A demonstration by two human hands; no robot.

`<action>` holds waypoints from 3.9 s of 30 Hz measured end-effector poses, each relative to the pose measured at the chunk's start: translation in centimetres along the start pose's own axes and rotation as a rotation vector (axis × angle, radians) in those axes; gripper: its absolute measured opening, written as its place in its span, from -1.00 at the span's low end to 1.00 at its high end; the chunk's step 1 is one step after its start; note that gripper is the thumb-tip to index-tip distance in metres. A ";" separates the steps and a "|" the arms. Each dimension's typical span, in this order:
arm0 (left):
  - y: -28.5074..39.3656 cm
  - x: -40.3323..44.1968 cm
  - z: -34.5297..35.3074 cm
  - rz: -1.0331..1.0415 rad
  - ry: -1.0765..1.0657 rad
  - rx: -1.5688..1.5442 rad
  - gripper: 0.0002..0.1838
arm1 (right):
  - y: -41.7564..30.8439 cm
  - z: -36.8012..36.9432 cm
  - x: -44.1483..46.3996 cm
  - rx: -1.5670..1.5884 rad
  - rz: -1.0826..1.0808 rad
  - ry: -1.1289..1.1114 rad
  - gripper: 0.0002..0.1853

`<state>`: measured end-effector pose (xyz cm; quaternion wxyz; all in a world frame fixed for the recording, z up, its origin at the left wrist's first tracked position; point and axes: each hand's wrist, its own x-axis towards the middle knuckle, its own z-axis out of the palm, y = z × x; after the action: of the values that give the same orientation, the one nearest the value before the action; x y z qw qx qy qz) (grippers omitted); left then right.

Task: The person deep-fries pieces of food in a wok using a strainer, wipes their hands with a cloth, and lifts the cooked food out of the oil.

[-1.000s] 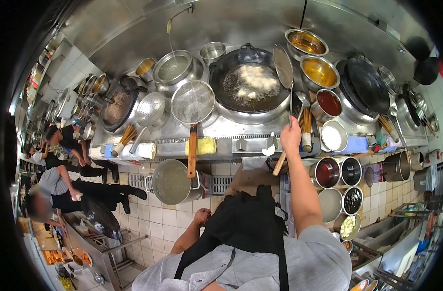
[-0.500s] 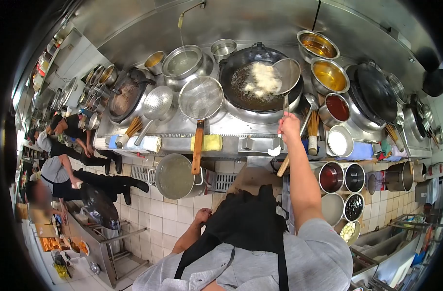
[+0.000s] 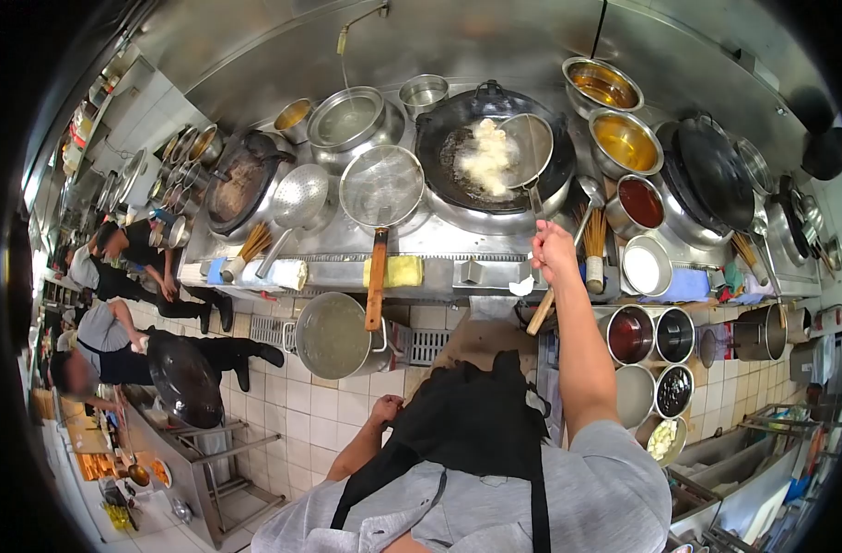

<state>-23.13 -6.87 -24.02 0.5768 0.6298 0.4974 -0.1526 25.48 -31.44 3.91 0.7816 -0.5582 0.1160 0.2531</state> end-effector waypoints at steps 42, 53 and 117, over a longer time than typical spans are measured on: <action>-0.9 1.4 0.3 -0.043 -0.039 -0.043 -0.78 | 0.3 -4.5 2.3 -0.617 -0.522 0.322 -0.60; -1.3 1.5 0.4 -0.008 -0.024 -0.038 -0.78 | 0.1 -2.5 0.8 -0.354 -0.244 0.210 -0.59; -0.8 1.7 0.5 -0.031 -0.024 -0.060 -0.82 | 2.3 -0.5 -7.8 -1.051 -0.570 0.153 -0.61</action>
<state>-22.84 -6.66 -25.95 0.5990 0.6026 0.5044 -0.1540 17.68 -33.37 5.49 0.4275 -0.8955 -0.1230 0.0161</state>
